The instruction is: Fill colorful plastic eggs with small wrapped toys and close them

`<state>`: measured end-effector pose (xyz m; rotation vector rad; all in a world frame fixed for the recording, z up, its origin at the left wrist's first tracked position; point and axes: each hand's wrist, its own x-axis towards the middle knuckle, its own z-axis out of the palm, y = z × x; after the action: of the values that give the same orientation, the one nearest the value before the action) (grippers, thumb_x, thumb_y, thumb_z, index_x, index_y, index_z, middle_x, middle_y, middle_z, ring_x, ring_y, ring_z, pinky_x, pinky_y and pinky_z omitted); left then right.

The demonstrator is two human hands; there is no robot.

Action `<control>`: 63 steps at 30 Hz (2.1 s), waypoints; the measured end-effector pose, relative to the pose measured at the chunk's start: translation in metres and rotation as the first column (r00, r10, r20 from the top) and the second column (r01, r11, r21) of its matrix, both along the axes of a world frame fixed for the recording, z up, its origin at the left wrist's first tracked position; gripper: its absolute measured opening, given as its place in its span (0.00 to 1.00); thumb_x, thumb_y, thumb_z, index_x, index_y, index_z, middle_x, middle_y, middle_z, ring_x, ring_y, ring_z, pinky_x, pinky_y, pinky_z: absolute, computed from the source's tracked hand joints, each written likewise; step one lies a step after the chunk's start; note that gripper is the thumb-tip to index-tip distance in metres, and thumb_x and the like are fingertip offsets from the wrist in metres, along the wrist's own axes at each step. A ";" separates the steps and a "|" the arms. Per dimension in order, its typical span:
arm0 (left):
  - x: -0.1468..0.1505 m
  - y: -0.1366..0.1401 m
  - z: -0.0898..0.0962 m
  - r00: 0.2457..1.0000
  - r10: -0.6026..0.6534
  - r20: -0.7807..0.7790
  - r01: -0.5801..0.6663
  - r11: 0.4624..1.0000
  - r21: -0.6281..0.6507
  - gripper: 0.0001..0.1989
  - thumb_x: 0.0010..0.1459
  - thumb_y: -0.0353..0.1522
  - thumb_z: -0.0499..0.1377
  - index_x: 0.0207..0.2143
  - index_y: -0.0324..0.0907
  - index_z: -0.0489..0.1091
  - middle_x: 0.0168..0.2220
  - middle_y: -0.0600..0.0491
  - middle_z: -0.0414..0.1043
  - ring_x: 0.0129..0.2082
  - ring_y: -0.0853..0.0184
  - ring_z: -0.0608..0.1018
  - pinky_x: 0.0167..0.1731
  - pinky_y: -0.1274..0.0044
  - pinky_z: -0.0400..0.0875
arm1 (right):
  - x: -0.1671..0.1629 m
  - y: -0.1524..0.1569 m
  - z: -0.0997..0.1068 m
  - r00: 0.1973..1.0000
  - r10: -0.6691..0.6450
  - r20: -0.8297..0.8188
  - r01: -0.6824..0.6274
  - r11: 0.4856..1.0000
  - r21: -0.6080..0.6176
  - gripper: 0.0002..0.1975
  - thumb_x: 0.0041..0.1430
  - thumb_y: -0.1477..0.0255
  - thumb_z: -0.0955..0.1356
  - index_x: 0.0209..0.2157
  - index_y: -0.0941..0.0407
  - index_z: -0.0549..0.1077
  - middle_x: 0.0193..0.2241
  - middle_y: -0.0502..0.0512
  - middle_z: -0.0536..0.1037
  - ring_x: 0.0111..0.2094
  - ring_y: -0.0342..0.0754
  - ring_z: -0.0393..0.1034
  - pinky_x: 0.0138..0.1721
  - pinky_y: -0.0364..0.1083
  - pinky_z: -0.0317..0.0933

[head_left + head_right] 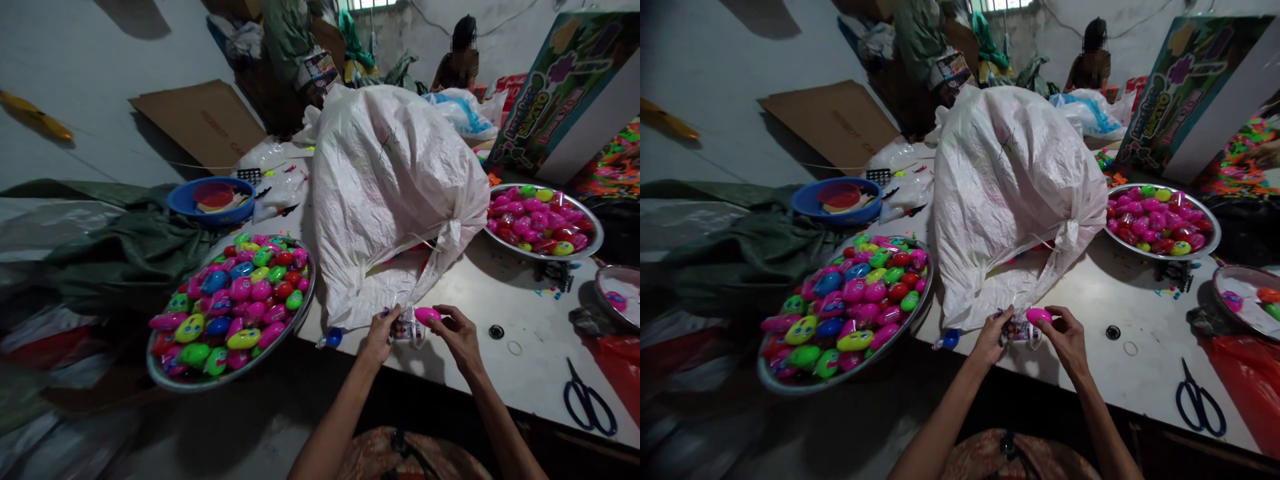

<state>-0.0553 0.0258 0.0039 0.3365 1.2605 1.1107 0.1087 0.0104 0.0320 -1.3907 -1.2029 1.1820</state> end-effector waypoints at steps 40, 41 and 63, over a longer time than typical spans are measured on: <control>0.033 -0.021 0.002 0.953 -0.270 0.139 0.261 0.962 0.078 0.22 0.36 0.43 0.67 0.29 0.35 0.71 0.20 0.54 0.68 0.15 0.75 0.67 0.14 0.82 0.57 | 0.009 -0.001 -0.020 0.924 0.081 0.373 -0.203 0.931 0.303 0.19 0.47 0.70 0.69 0.44 0.53 0.67 0.37 0.53 0.70 0.24 0.42 0.63 0.27 0.44 0.62; 0.032 -0.020 0.003 0.955 -0.257 0.148 0.249 0.966 0.071 0.22 0.37 0.44 0.67 0.30 0.35 0.71 0.20 0.55 0.68 0.14 0.74 0.67 0.14 0.82 0.57 | 0.009 -0.001 -0.018 0.925 0.099 0.366 -0.218 0.929 0.300 0.18 0.47 0.70 0.69 0.42 0.53 0.68 0.37 0.53 0.70 0.24 0.42 0.63 0.28 0.43 0.62; 0.000 0.013 -0.015 0.985 0.150 0.087 -0.156 0.986 0.059 0.21 0.37 0.42 0.66 0.31 0.38 0.69 0.27 0.50 0.75 0.15 0.73 0.70 0.16 0.80 0.63 | 0.191 -0.087 -0.015 0.455 0.439 0.774 -0.306 0.894 -0.328 0.23 0.32 0.66 0.73 0.38 0.43 0.76 0.37 0.56 0.78 0.36 0.61 0.73 0.33 0.50 0.65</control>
<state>-0.0552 0.0393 -0.0112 0.2438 1.1940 1.2871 0.2995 -0.0762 0.0174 -1.9707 -2.2512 0.8588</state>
